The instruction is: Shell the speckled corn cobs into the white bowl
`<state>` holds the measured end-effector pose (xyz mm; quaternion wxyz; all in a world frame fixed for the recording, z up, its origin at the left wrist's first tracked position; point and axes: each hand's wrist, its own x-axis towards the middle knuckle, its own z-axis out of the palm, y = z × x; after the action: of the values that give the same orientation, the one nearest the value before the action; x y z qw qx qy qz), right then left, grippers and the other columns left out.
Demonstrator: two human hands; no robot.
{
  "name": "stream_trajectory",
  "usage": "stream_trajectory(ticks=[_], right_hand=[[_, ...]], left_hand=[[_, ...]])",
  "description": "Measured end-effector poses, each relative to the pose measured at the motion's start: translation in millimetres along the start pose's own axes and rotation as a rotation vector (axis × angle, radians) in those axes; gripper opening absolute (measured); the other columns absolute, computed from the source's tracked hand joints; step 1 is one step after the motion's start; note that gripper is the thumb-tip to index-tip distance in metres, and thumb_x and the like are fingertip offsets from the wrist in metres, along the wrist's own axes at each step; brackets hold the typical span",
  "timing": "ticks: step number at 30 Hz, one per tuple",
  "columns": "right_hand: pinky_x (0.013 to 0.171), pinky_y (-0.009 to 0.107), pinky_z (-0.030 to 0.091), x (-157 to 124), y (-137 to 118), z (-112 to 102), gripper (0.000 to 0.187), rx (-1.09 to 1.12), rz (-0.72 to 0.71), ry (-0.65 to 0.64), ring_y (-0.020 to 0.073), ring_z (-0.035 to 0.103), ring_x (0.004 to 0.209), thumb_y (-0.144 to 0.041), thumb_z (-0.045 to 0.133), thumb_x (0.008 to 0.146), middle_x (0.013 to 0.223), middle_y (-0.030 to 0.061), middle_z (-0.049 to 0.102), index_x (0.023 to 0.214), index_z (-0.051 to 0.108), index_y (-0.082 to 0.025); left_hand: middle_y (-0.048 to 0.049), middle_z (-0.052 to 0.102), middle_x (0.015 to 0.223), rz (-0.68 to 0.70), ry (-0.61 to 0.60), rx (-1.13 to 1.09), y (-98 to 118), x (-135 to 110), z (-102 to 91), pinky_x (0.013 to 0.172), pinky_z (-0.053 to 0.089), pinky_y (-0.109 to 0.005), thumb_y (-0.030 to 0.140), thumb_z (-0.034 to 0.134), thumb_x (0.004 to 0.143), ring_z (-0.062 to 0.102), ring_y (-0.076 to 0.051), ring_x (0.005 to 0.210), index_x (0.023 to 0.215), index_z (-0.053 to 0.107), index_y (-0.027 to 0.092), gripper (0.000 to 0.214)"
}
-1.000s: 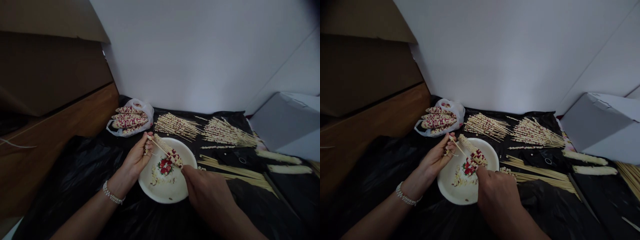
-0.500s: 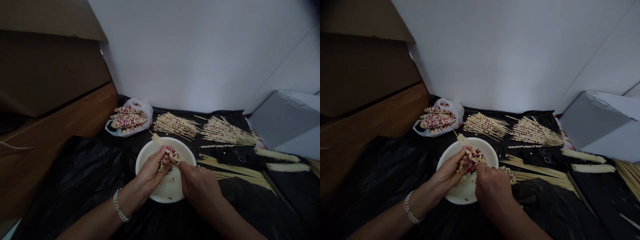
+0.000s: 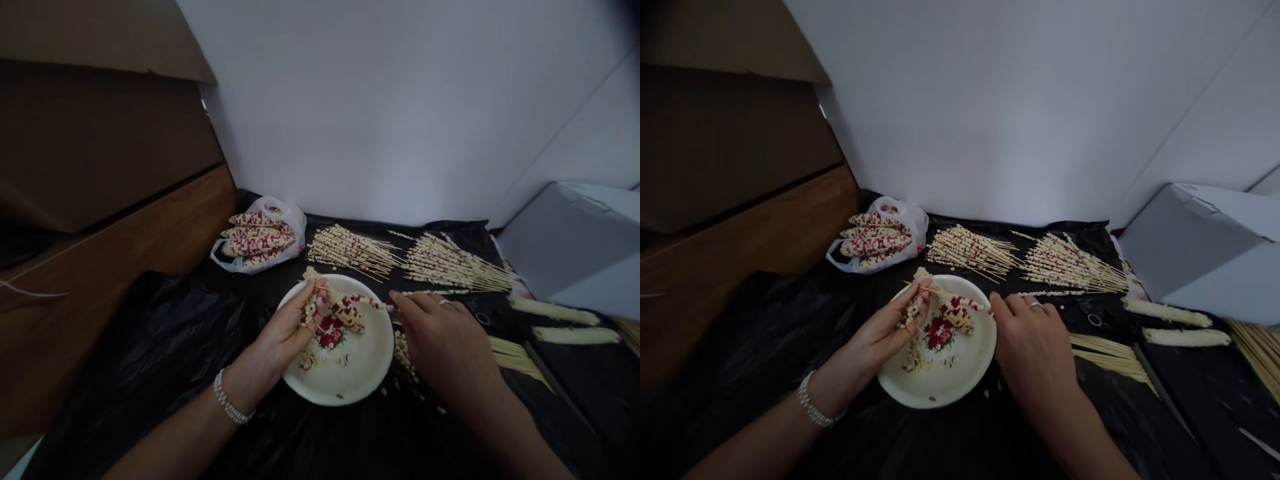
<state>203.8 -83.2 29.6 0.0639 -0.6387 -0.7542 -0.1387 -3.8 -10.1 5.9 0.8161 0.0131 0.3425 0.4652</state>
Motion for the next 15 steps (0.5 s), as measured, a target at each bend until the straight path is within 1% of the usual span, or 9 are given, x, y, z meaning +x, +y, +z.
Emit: stream_trajectory(ticks=[2, 3, 4, 6, 9, 10, 11, 13, 15], right_hand=[[0.081, 0.039, 0.041, -2.1, -5.3, 0.0, 0.039, 0.038, -0.071, 0.117, 0.0274, 0.062, 0.095, -0.018, 0.048, 0.091, 0.108, 0.0134, 0.069, 0.129, 0.057, -0.013], [0.087, 0.041, 0.04, -3.2, -9.7, 0.3, 0.042, 0.073, -0.106, 0.158, 0.028, 0.061, 0.1, -0.019, 0.05, 0.091, 0.114, 0.0144, 0.067, 0.131, 0.055, -0.012], [0.09, 0.041, 0.039, -4.1, -14.8, 0.9, 0.041, 0.106, -0.16, 0.173, 0.0276, 0.059, 0.103, -0.018, 0.05, 0.09, 0.117, 0.0143, 0.066, 0.13, 0.055, -0.012], [0.092, 0.04, 0.038, -5.4, -25.0, 4.2, 0.035, 0.155, -0.188, 0.157, 0.0259, 0.059, 0.103, -0.012, 0.051, 0.087, 0.116, 0.0129, 0.066, 0.121, 0.06, -0.014], [0.083, 0.037, 0.04, -5.4, -33.1, 14.1, 0.037, 0.177, -0.243, 0.126, 0.0224, 0.061, 0.09, -0.006, 0.049, 0.084, 0.102, 0.0109, 0.069, 0.119, 0.059, -0.014], [0.08, 0.035, 0.041, -4.9, -32.8, 17.8, 0.042, 0.173, -0.255, 0.098, 0.021, 0.062, 0.085, -0.003, 0.048, 0.084, 0.097, 0.0103, 0.069, 0.123, 0.057, -0.013], [0.073, 0.033, 0.041, -4.2, -31.2, 21.1, 0.043, 0.172, -0.241, 0.085, 0.0191, 0.061, 0.075, -0.003, 0.047, 0.083, 0.09, 0.0084, 0.069, 0.124, 0.056, -0.012], [0.062, 0.029, 0.038, -2.6, -25.2, 25.3, 0.038, 0.181, -0.135, 0.05, 0.017, 0.058, 0.068, -0.002, 0.045, 0.082, 0.084, 0.0062, 0.065, 0.114, 0.06, -0.015], [0.059, 0.027, 0.037, -0.6, -18.8, 26.3, 0.028, 0.235, -0.041, 0.029, 0.0173, 0.058, 0.073, -0.008, 0.045, 0.086, 0.09, 0.0071, 0.061, 0.108, 0.061, -0.017]], left_hand=[[-0.0073, 0.069, 0.083, -0.025, 0.005, 0.014, -7.0, 1.3, -2.3, 0.062, 0.055, -0.016, 0.011, 0.056, 0.09, 0.067, -0.011, 0.072, 0.098, 0.067, 0.01, 0.014], [-0.0075, 0.07, 0.083, -0.045, 0.013, 0.029, -12.2, 1.8, -3.4, 0.062, 0.055, -0.017, 0.01, 0.057, 0.089, 0.067, -0.011, 0.07, 0.097, 0.067, 0.01, 0.013], [-0.0079, 0.071, 0.084, -0.063, 0.011, 0.031, -18.0, 1.9, -4.3, 0.064, 0.055, -0.017, 0.009, 0.058, 0.088, 0.067, -0.011, 0.07, 0.097, 0.067, 0.009, 0.013], [-0.0087, 0.072, 0.087, -0.101, 0.014, 0.028, -29.0, 0.6, -5.1, 0.069, 0.056, -0.019, 0.009, 0.061, 0.087, 0.068, -0.012, 0.071, 0.1, 0.067, 0.008, 0.014], [-0.0092, 0.073, 0.091, -0.149, 0.008, 0.011, -37.8, -3.9, -5.0, 0.073, 0.057, -0.02, 0.008, 0.06, 0.087, 0.07, -0.013, 0.076, 0.11, 0.064, 0.008, 0.023], [-0.0092, 0.073, 0.091, -0.176, -0.001, 0.002, -38.0, -5.3, -4.9, 0.073, 0.057, -0.021, 0.011, 0.059, 0.089, 0.07, -0.014, 0.077, 0.114, 0.063, 0.008, 0.026], [-0.0102, 0.073, 0.092, -0.208, -0.022, -0.009, -37.0, -6.5, -5.0, 0.074, 0.057, -0.023, 0.015, 0.058, 0.091, 0.07, -0.015, 0.079, 0.118, 0.061, 0.008, 0.029], [-0.0174, 0.071, 0.1, -0.28, -0.112, -0.036, -33.1, -7.4, -5.4, 0.078, 0.058, -0.029, 0.03, 0.053, 0.094, 0.071, -0.022, 0.089, 0.126, 0.056, 0.003, 0.042], [-0.0236, 0.068, 0.107, -0.316, -0.169, -0.073, -29.2, -6.9, -6.0, 0.082, 0.058, -0.034, 0.042, 0.046, 0.095, 0.069, -0.027, 0.099, 0.132, 0.05, -0.001, 0.057]])
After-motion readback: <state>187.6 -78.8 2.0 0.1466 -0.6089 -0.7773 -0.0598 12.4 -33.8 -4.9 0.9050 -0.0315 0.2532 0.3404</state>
